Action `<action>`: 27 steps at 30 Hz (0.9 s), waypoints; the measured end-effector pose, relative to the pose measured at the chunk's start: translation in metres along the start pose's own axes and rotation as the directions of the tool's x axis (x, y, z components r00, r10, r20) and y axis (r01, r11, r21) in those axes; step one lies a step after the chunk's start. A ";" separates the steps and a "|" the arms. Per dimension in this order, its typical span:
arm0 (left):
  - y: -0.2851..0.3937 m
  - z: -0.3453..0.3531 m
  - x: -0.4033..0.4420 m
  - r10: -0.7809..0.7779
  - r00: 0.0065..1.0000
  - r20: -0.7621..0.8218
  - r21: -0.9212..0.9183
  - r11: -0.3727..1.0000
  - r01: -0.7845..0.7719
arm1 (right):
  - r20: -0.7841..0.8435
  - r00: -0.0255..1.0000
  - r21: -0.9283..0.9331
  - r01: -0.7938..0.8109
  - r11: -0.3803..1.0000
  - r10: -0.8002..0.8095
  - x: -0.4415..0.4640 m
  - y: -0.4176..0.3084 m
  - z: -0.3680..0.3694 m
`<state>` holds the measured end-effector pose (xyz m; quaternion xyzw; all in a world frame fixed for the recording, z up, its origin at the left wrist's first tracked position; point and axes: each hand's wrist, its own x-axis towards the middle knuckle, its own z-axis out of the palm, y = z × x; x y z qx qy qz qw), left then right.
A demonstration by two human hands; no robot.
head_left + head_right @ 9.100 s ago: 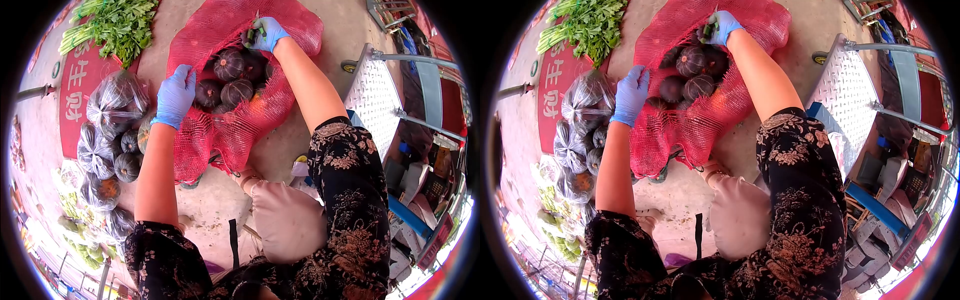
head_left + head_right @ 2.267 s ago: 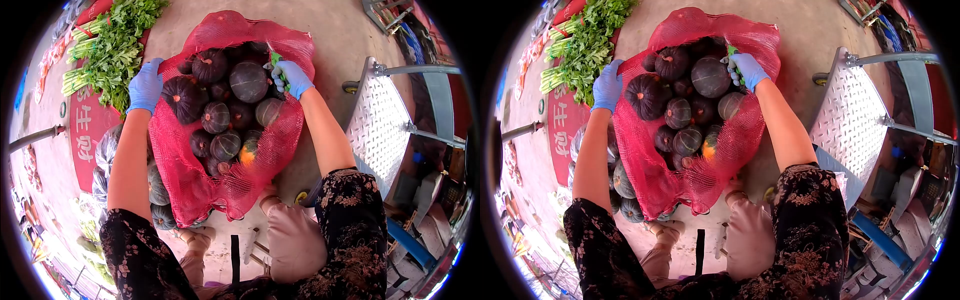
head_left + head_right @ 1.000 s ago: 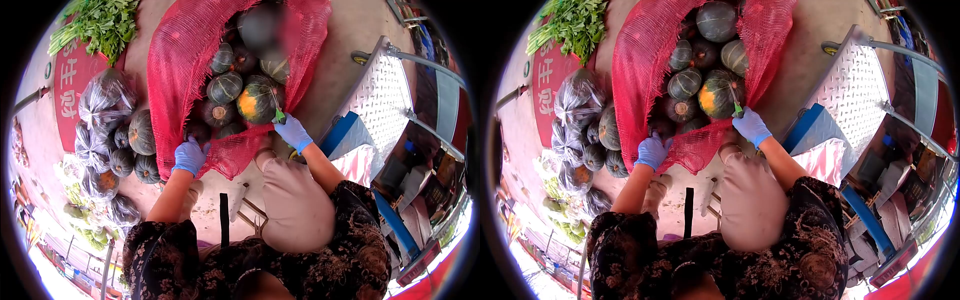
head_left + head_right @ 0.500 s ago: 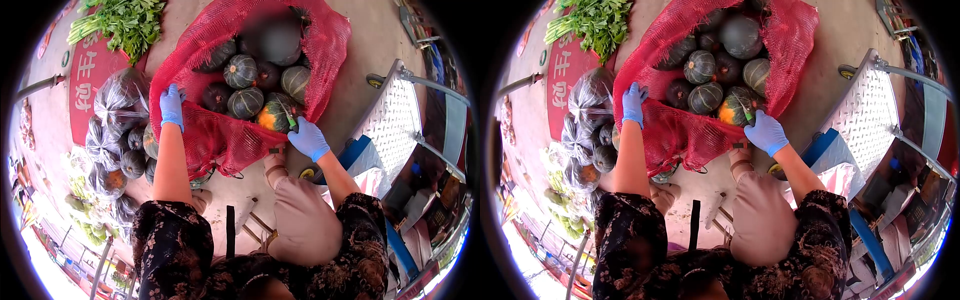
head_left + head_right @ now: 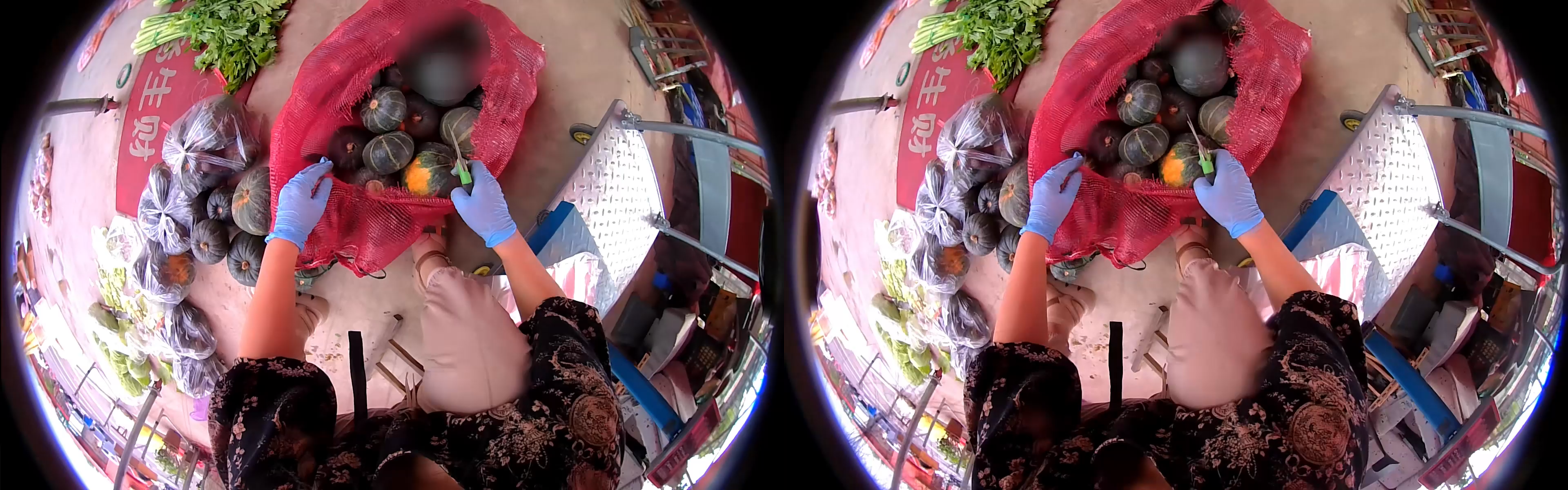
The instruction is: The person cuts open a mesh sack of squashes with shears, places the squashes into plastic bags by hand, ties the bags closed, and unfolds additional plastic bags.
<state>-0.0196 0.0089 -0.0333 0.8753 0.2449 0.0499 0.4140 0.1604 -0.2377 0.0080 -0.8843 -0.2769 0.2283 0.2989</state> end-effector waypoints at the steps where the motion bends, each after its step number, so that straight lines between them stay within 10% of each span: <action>1: 0.017 -0.005 -0.017 -0.063 0.998 -0.008 -0.163 0.985 0.061 | 0.017 0.999 0.110 -0.047 0.993 0.046 -0.007 -0.006 -0.006; 7: 0.149 -0.027 -0.081 -0.107 0.955 0.276 -0.840 0.457 0.294 | 0.269 0.953 0.734 -0.297 0.611 0.141 -0.086 -0.050 -0.065; 9: 0.192 -0.031 -0.072 -0.025 0.908 0.417 -0.715 0.607 0.345 | 0.243 0.959 0.736 -0.279 0.617 0.144 -0.114 -0.046 -0.101; 14: 0.329 -0.016 -0.078 0.050 0.917 0.397 -0.879 0.308 0.364 | -0.069 0.937 0.770 -0.169 0.616 0.343 -0.189 0.014 -0.197; 18: 0.397 0.041 -0.120 0.016 0.910 0.415 -0.899 0.161 0.408 | -0.202 0.814 0.522 -0.380 0.763 0.544 -0.234 0.121 -0.216; 27: 0.382 0.183 -0.196 -0.074 0.563 0.823 -0.567 -0.046 0.822 | -0.227 0.656 0.497 -0.557 0.665 0.719 -0.302 0.183 -0.190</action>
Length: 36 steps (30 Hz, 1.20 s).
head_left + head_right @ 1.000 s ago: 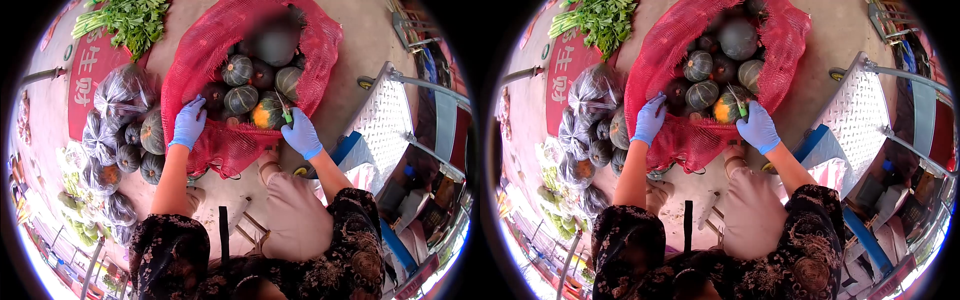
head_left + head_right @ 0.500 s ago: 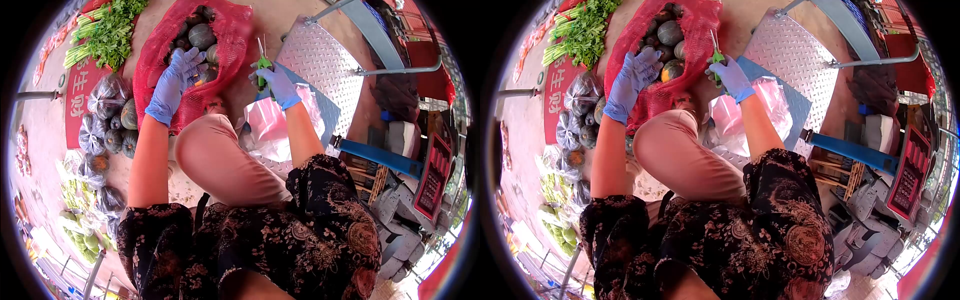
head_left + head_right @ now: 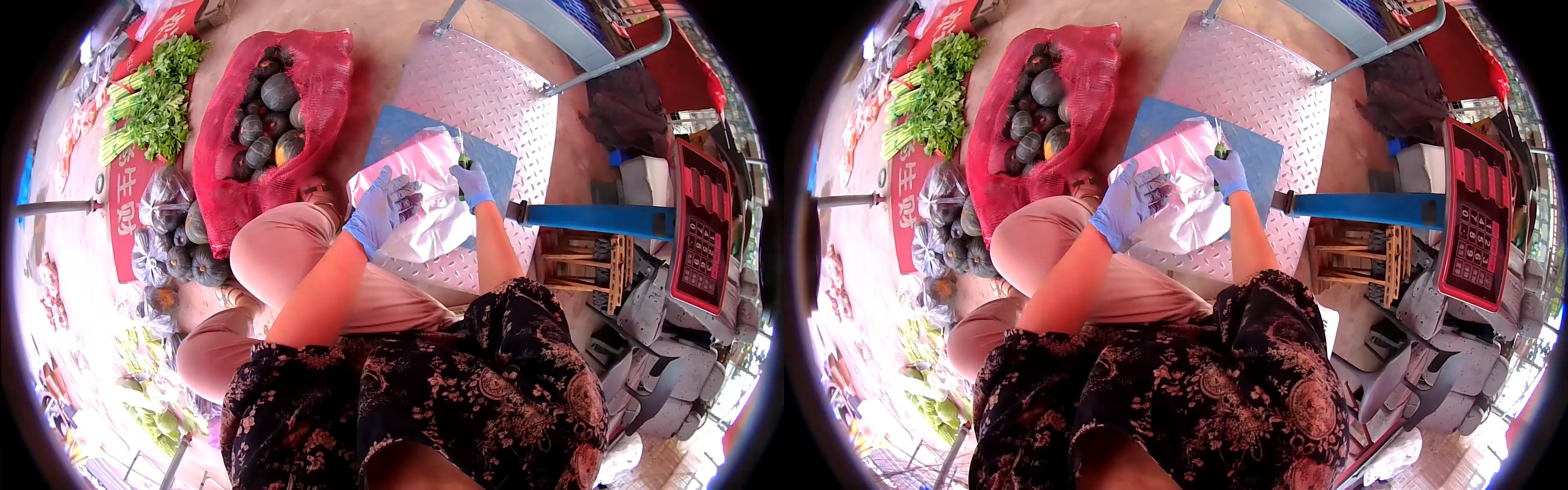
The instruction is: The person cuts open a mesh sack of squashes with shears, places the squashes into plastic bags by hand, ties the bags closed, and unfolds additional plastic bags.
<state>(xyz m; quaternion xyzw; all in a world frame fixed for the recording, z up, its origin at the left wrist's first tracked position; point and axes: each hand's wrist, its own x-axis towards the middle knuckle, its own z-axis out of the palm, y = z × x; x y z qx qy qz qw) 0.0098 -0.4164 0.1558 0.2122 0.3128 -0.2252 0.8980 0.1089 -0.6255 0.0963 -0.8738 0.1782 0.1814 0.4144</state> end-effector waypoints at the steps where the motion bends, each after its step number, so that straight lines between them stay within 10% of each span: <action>1: 0.003 -0.004 0.006 -0.005 1.000 -0.010 0.000 1.000 0.005 | -0.019 0.999 -0.019 0.031 0.999 -0.032 0.002 -0.001 -0.001; 6: 0.021 -0.008 0.030 0.086 0.996 0.025 0.052 0.995 -0.087 | -0.351 0.932 -0.326 -0.034 0.945 -0.088 0.036 0.015 -0.026; 18: -0.004 0.023 0.054 -0.042 0.998 0.036 0.108 0.993 0.038 | -0.339 0.941 -0.527 -0.190 0.828 0.000 0.026 0.053 -0.032; 24: -0.004 0.010 0.068 -0.007 1.000 0.012 0.196 0.981 0.004 | -0.066 0.778 -0.550 0.494 0.674 -0.625 -0.025 0.011 0.001; 30: -0.005 -0.006 0.054 0.136 0.990 -0.027 0.224 0.966 -0.127 | 0.043 0.833 -0.634 0.449 0.630 -0.551 -0.051 0.031 0.077; 34: 0.014 -0.021 0.029 0.155 0.988 -0.029 0.205 0.968 -0.145 | 0.036 0.623 -0.583 0.649 0.490 -0.782 -0.014 0.051 0.081; 36: 0.016 -0.029 0.018 0.184 0.982 -0.052 0.212 0.963 -0.169 | 0.035 0.784 -0.612 0.507 0.606 -0.620 -0.003 0.034 0.070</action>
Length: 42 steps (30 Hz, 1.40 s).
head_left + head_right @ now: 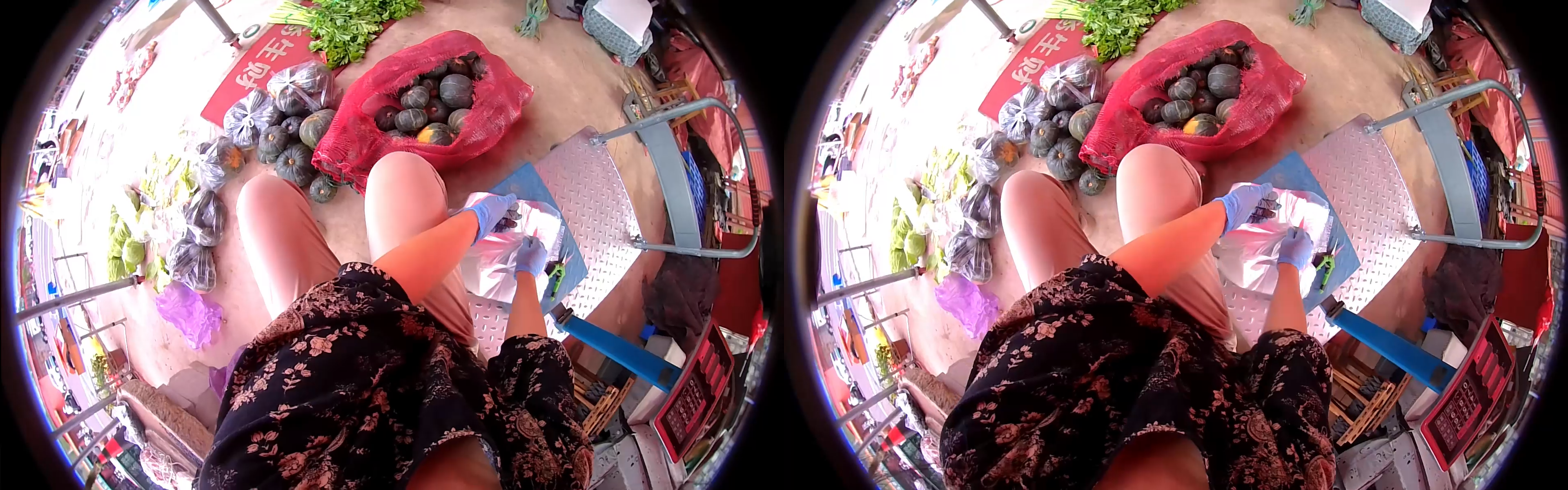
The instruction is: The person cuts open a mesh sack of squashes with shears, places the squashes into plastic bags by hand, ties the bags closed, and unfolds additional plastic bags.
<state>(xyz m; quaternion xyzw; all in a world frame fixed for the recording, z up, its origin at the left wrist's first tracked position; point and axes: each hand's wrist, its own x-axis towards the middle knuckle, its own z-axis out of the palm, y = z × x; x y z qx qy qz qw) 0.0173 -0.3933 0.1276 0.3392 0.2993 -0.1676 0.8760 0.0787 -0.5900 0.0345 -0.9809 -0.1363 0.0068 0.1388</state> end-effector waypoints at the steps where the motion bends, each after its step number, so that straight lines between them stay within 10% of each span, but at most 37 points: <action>1: 0.002 -0.004 -0.003 0.004 1.000 -0.024 -0.009 1.000 -0.004 | 0.004 0.998 0.040 -0.058 0.998 0.058 0.010 -0.002 -0.011; 11: 0.022 -0.052 -0.036 0.094 0.990 -0.101 -0.067 0.993 -0.101 | -0.149 0.974 0.313 -0.119 0.942 0.172 0.042 -0.024 -0.097; 17: 0.023 -0.056 -0.059 0.289 0.957 0.028 0.183 0.940 -0.289 | -0.357 0.918 0.257 0.275 0.927 -0.173 0.012 -0.083 -0.148; 22: 0.005 -0.042 -0.082 0.579 0.739 0.346 0.604 0.465 -0.647 | -0.278 0.697 -0.071 0.671 0.738 -0.661 -0.038 -0.147 -0.153; 25: -0.008 -0.048 -0.052 0.606 0.414 0.680 0.672 -0.287 -0.683 | -0.264 0.653 0.008 0.738 0.675 -0.710 -0.056 -0.177 -0.138; 28: -0.002 -0.044 -0.058 0.551 0.803 0.229 0.921 0.145 -0.362 | -0.241 0.728 0.243 0.686 0.686 -0.642 -0.052 -0.172 -0.136; 31: -0.009 -0.061 -0.029 0.687 0.727 -0.005 0.400 0.668 -0.628 | -0.252 0.858 0.400 0.513 0.759 -0.447 -0.036 -0.150 -0.133; 33: 0.002 -0.068 -0.031 0.464 0.886 -0.022 -0.013 0.886 -0.464 | -0.089 0.927 0.327 0.373 0.868 -0.365 -0.032 -0.122 -0.115; 37: 0.012 -0.054 -0.056 0.293 0.927 0.235 -0.213 0.946 -0.244 | 0.365 0.858 0.304 0.256 0.918 -0.360 -0.016 -0.087 -0.031; 42: 0.007 -0.042 -0.065 0.212 0.949 0.234 -0.139 0.973 -0.183 | 0.054 0.952 0.431 0.250 0.867 -0.302 -0.030 -0.083 0.039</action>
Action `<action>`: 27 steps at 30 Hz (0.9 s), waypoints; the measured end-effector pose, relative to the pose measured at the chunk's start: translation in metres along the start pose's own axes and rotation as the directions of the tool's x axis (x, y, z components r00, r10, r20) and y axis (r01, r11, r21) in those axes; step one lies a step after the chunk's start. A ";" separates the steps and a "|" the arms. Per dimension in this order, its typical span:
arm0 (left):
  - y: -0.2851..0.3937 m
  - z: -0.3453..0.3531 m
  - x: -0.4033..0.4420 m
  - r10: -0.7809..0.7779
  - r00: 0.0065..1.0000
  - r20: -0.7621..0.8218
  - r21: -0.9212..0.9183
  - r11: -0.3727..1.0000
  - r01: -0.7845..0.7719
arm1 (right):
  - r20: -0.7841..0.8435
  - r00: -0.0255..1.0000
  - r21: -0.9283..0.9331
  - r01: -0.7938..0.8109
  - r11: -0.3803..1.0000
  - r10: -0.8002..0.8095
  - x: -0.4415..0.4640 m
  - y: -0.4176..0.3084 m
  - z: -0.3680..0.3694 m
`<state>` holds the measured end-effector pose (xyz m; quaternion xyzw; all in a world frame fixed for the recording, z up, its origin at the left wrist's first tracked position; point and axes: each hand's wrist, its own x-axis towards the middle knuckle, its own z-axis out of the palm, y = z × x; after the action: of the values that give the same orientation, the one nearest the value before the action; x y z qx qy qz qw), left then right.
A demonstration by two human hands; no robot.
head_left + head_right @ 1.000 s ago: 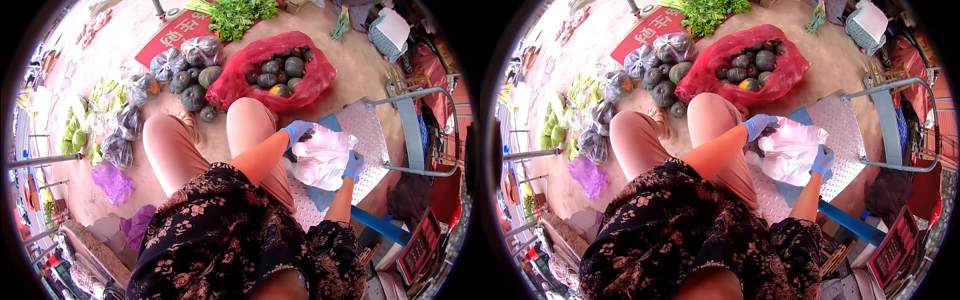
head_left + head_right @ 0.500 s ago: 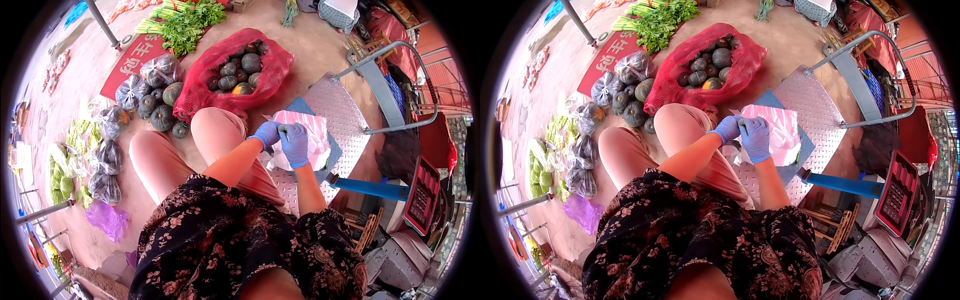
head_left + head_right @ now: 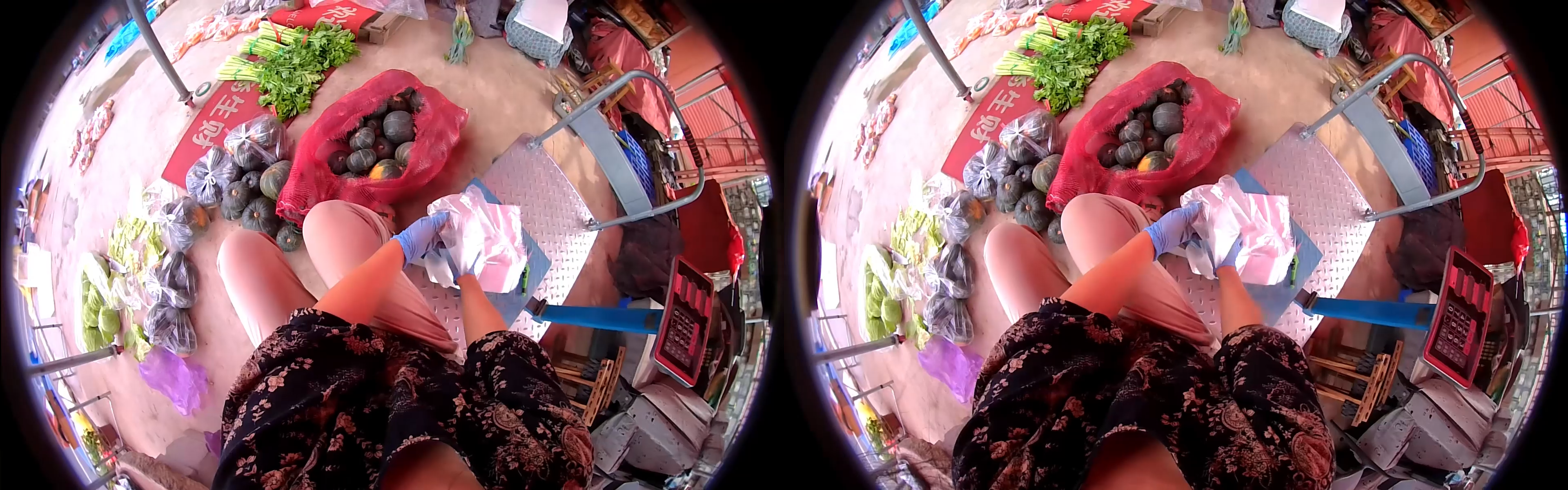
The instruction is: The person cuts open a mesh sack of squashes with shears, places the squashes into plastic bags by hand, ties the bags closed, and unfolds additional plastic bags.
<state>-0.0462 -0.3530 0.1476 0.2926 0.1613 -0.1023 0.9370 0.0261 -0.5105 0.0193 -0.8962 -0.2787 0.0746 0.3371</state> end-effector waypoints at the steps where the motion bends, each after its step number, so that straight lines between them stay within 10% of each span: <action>1: 0.001 0.001 -0.002 0.072 0.996 -0.047 0.015 0.997 -0.071 | -0.010 1.000 -0.160 -0.031 0.987 0.030 -0.005 -0.013 -0.013; 8: 0.054 -0.003 -0.028 0.507 0.854 -0.119 -0.549 0.683 -0.482 | 0.005 0.883 -0.520 -0.398 0.756 0.469 -0.015 0.019 -0.046; 12: 0.102 -0.024 -0.048 0.587 0.808 0.059 -0.753 0.557 -0.350 | 0.201 0.798 -0.521 -0.404 0.752 0.568 0.016 -0.005 -0.074; 16: 0.147 -0.042 -0.081 0.637 0.769 0.054 -0.705 0.570 -0.422 | -0.095 0.995 -0.355 -0.049 0.934 0.016 0.074 -0.067 -0.089; 18: 0.166 -0.048 -0.101 0.709 0.680 0.186 -0.670 0.598 -0.440 | 0.062 0.997 -0.063 0.058 0.996 -0.054 0.101 -0.155 -0.114; 20: 0.186 -0.060 -0.119 0.738 0.656 0.159 -0.647 0.580 -0.496 | 0.295 0.952 0.638 -0.132 0.758 -0.082 0.113 -0.227 -0.112; 24: 0.215 -0.082 -0.162 0.799 0.600 -0.030 -0.521 0.500 -0.692 | 0.672 0.698 0.726 -0.557 0.404 -0.247 0.124 -0.336 -0.077; 27: 0.227 -0.132 -0.186 0.795 0.601 -0.079 -0.584 0.452 -0.674 | 0.529 0.743 0.808 -0.295 0.510 -0.409 0.149 -0.373 -0.006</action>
<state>-0.1856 -0.0748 0.2299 0.0333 -0.0576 0.3373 0.9390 -0.0158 -0.2018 0.2731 -0.5071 -0.3365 0.5040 0.6129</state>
